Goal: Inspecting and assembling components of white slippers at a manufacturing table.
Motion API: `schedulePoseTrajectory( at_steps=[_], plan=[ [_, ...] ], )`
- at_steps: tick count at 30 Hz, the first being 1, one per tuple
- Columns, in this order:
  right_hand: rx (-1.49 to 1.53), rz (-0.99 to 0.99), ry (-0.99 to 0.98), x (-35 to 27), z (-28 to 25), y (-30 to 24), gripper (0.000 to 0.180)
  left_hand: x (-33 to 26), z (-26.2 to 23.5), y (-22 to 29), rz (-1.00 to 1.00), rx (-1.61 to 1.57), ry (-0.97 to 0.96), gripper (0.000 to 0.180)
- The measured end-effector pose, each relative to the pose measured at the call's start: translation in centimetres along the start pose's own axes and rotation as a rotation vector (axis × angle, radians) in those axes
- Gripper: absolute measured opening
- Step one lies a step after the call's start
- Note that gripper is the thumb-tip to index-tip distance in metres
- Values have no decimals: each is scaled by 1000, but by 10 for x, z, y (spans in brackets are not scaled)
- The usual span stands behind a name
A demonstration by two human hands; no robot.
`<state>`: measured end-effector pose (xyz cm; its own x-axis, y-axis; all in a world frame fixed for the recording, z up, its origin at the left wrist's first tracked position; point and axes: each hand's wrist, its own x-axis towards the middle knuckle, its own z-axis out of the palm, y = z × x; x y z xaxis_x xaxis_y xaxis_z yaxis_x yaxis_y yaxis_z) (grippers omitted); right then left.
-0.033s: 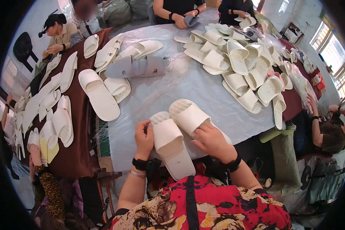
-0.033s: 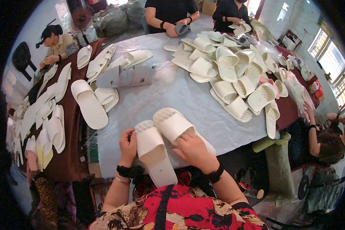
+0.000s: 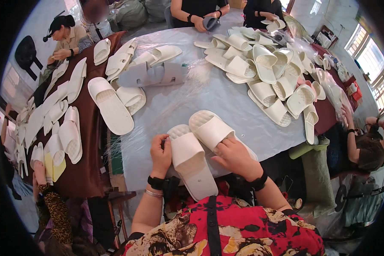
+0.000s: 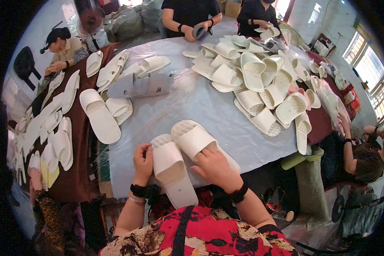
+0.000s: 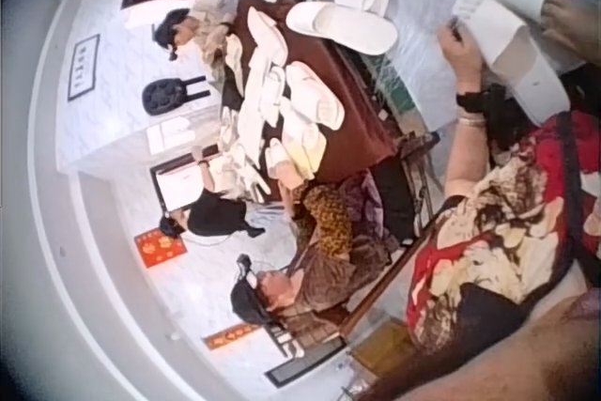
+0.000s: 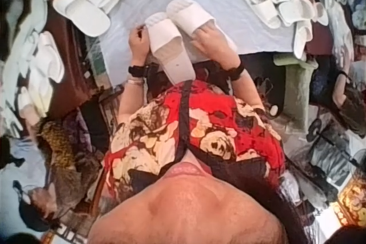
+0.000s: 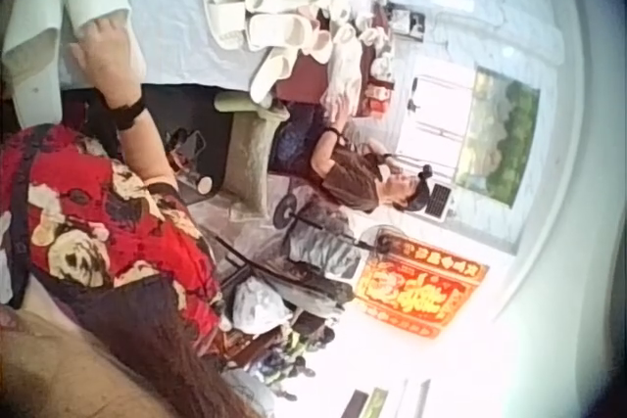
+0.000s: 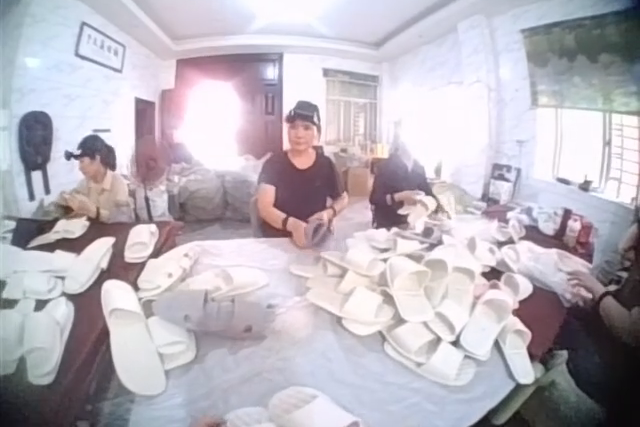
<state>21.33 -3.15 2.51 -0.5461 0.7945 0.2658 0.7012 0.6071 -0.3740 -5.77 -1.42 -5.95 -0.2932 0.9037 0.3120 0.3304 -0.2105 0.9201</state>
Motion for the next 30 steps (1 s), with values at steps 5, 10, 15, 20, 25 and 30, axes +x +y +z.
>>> schedulePoseTrajectory(
  at_steps=[5,10,15,20,25,30],
  plan=[
    [-37,-27,44,14,16,2,25,1,2,11,17,4,-9,12],
    [-59,-50,-21,26,26,5,33,1,2,15,82,90,2,14],
    [-3,-93,-49,29,16,0,38,-1,-1,9,49,45,11,13],
    [-1,-107,-91,34,13,5,47,0,-1,12,57,52,11,14],
    [121,134,-507,51,2,12,61,-1,-2,13,23,42,-9,13],
    [216,149,-581,61,-8,16,65,0,-1,13,36,54,-18,13]
  ],
)
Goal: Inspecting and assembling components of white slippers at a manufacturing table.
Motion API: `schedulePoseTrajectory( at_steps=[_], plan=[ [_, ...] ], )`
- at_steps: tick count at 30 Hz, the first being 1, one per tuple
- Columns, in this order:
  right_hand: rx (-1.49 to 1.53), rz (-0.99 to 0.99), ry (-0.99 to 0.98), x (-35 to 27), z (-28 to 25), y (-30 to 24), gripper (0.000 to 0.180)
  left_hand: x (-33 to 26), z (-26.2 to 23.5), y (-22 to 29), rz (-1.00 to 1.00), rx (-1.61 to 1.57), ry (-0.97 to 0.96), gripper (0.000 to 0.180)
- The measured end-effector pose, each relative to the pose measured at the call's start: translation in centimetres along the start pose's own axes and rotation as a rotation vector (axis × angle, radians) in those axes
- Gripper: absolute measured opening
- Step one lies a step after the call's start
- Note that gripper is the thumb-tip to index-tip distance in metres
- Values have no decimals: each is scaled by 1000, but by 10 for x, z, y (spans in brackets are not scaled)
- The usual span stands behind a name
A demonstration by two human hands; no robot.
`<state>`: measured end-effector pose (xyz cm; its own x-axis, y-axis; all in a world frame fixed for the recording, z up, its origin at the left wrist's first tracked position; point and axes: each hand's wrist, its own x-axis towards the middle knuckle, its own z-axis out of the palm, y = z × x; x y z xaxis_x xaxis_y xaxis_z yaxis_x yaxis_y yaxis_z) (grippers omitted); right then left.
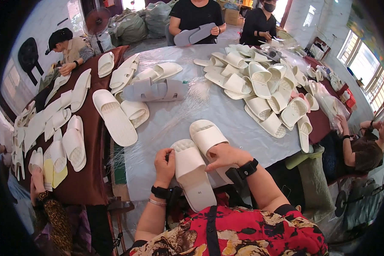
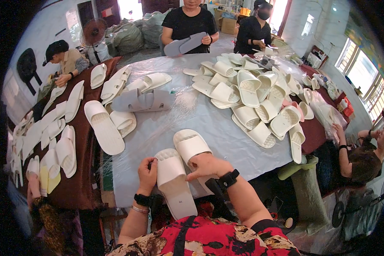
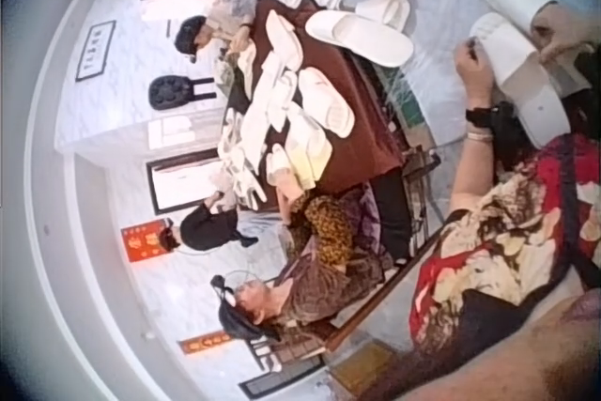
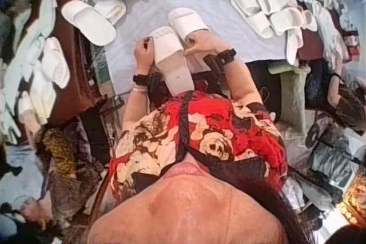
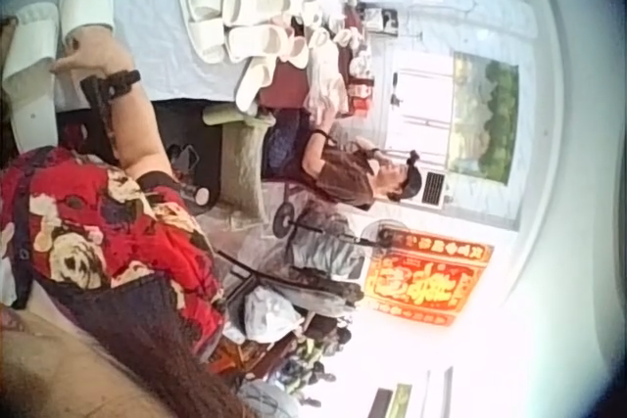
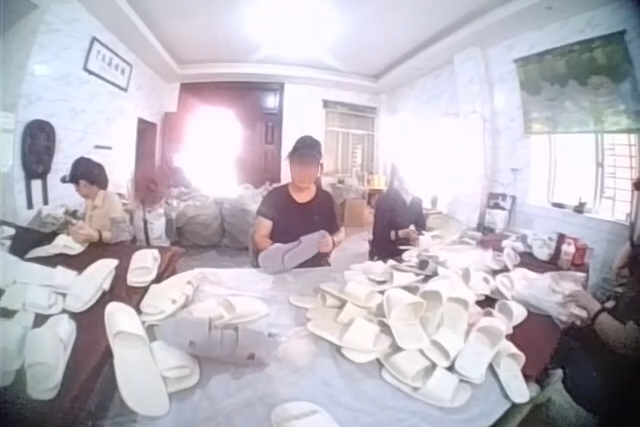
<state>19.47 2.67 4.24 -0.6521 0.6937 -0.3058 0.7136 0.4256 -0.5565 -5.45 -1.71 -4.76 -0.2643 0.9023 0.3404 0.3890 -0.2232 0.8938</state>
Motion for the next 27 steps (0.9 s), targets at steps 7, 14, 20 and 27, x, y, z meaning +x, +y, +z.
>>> schedulePoseTrajectory(
  at_steps=[7,14,20,27],
  plan=[
    [33,7,-31,-1,-3,1,65,-1,2,-4,48,21,29,12],
    [-77,-122,194,-12,23,0,57,-2,0,0,-88,-144,68,11],
    [-131,-163,560,-4,62,-2,40,2,-2,-5,94,-21,84,9],
    [-141,-83,579,7,61,3,28,-2,-1,-5,-32,-114,45,7]
  ],
)
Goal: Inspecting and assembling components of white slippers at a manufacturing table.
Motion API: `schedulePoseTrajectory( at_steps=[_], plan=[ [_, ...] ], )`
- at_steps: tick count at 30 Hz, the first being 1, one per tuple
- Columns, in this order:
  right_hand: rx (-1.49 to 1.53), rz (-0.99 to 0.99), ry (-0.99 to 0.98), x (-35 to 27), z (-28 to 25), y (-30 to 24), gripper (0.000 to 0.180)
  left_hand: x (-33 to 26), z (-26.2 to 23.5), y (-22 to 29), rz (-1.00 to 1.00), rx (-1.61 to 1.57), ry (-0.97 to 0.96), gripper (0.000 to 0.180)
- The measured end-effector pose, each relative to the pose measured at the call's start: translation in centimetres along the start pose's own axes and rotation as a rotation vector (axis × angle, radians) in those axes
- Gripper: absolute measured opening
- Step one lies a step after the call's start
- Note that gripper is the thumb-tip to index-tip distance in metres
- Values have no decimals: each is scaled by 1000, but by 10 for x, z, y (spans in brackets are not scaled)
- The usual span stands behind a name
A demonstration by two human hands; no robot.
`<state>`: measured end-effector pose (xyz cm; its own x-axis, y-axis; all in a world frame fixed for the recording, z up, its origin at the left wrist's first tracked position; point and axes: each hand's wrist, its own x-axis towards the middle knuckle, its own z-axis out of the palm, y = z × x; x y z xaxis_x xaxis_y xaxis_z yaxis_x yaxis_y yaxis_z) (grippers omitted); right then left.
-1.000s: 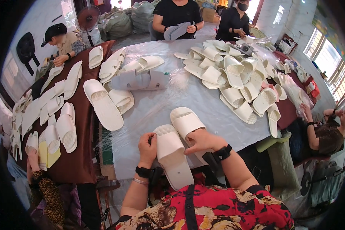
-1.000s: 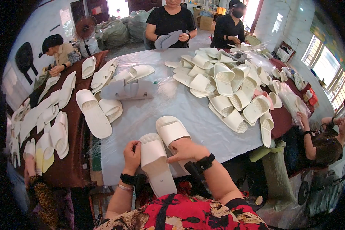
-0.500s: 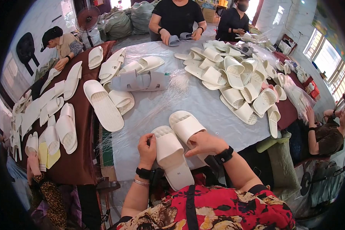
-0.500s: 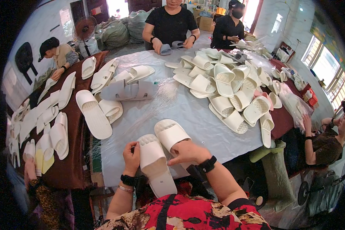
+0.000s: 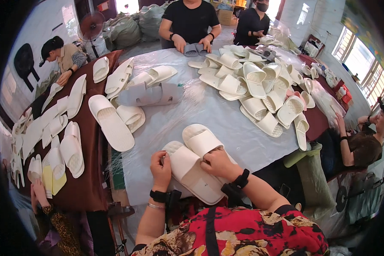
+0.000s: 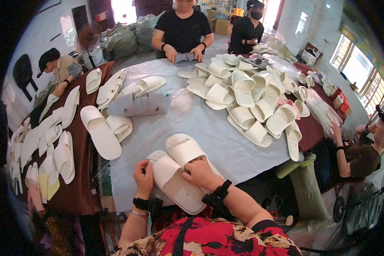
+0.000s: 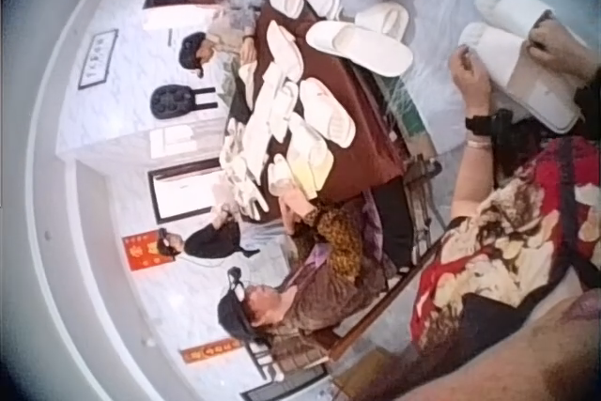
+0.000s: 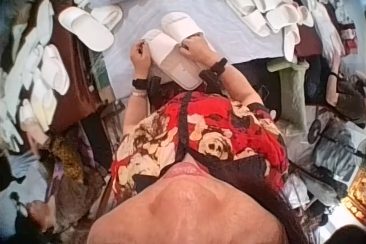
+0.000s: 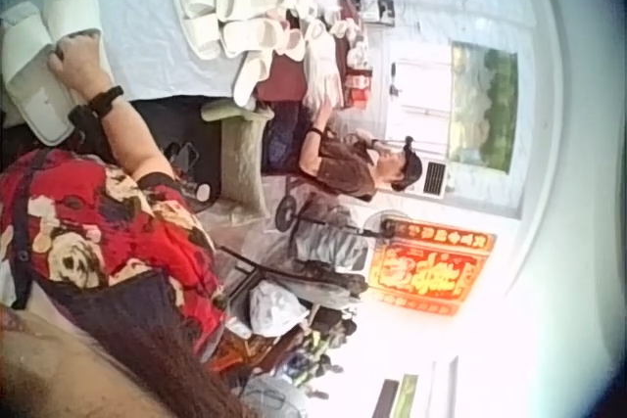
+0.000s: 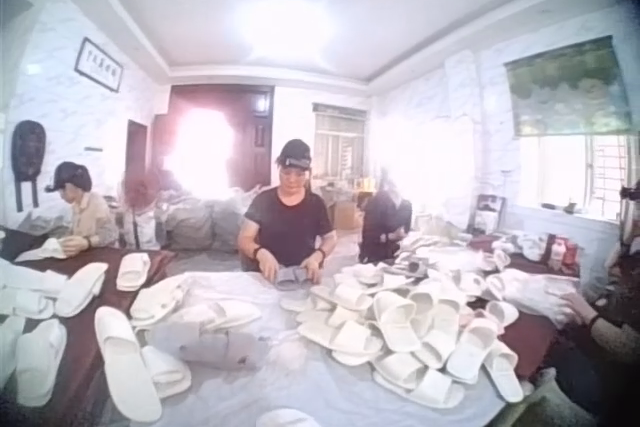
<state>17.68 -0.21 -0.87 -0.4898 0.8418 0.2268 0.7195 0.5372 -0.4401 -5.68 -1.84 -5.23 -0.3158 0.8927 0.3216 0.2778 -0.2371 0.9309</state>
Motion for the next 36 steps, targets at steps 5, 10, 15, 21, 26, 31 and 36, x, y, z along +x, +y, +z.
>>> schedulePoseTrajectory(
  at_steps=[5,10,15,21,26,31,36],
  plan=[
    [-56,-103,32,-2,-14,1,23,-2,-4,-12,-91,-135,88,10],
    [-119,-239,104,-23,-35,-1,15,-1,-5,-10,-34,-121,71,9],
    [-97,-300,179,-38,-62,8,15,0,-5,-7,-48,-111,48,8],
    [-198,-211,291,-26,-120,39,17,-1,-3,-6,-91,-84,18,6],
    [-705,160,763,51,-248,102,7,1,0,-3,-65,-34,-13,8],
    [-447,-55,985,66,-241,79,33,-4,-8,-22,-116,-50,55,9],
    [-217,-1,445,17,-126,41,11,-5,-6,-7,-135,-46,37,13]
  ],
)
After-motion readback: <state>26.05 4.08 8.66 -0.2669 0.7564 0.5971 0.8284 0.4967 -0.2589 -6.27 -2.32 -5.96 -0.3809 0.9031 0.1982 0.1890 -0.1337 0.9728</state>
